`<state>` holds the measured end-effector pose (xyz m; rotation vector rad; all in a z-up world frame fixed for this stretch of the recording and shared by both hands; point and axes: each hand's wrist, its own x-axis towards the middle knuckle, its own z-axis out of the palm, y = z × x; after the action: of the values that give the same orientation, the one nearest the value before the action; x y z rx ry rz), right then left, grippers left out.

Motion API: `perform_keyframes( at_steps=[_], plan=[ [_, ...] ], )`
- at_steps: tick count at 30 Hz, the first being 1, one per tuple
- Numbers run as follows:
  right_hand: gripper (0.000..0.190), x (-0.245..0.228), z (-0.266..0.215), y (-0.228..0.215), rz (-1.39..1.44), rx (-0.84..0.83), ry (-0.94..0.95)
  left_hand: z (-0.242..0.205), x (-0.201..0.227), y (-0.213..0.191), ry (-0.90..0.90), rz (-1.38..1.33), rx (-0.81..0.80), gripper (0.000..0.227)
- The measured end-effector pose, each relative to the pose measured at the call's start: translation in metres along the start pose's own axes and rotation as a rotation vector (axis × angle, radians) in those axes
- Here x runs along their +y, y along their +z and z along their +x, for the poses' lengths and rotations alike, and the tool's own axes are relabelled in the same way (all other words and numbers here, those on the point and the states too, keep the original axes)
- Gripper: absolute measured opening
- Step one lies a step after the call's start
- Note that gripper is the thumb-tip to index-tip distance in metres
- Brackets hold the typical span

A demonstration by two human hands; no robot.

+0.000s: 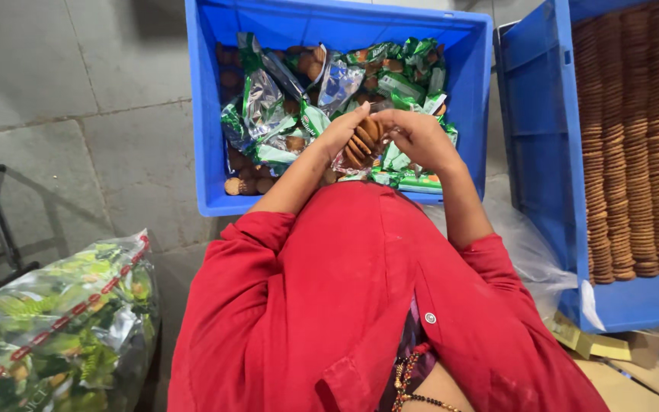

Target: The person repeatedly picks up individually wrapped cookie packs from a blue bin, opens the wrappers by hand, and places the unwrapped cookies into a second blue bin. The person also occasionally moves loose cookies and empty wrappers within the first bin.

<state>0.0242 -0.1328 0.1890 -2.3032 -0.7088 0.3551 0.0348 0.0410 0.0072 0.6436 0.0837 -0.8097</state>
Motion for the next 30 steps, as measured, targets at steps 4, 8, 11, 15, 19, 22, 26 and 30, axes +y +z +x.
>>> perform_keyframes(
  at_steps=[4,8,11,15,19,22,26,30],
  plan=[
    [0.037,-0.005,0.008,-0.012,-0.202,-0.054,-0.227,0.013,-0.015,-0.016,0.008,0.018,-0.004,0.060],
    [0.023,-0.013,0.009,-0.023,-0.361,-0.060,-0.214,0.014,-0.018,-0.021,-0.035,-0.075,-0.067,0.061],
    [0.023,-0.012,0.006,-0.034,-0.368,0.002,-0.244,0.011,-0.015,-0.016,-0.038,-0.201,-0.065,0.056],
    [0.027,-0.006,-0.003,-0.036,-0.051,0.171,-0.144,0.010,-0.013,-0.014,-0.113,-0.257,0.036,0.065],
    [0.030,-0.005,-0.008,-0.022,0.226,0.160,0.159,0.009,-0.018,-0.023,-0.094,-0.081,0.251,0.081],
    [0.033,-0.012,-0.006,-0.012,0.127,0.158,-0.011,0.006,-0.019,-0.024,-0.093,-0.294,0.025,0.082],
    [0.031,-0.022,-0.008,-0.006,-0.005,0.225,-0.201,-0.005,-0.016,-0.010,-0.017,-0.449,-0.139,0.078],
    [0.030,-0.022,-0.011,-0.001,0.118,0.152,-0.016,-0.018,-0.005,0.009,0.066,-0.425,0.071,0.064]
  ],
)
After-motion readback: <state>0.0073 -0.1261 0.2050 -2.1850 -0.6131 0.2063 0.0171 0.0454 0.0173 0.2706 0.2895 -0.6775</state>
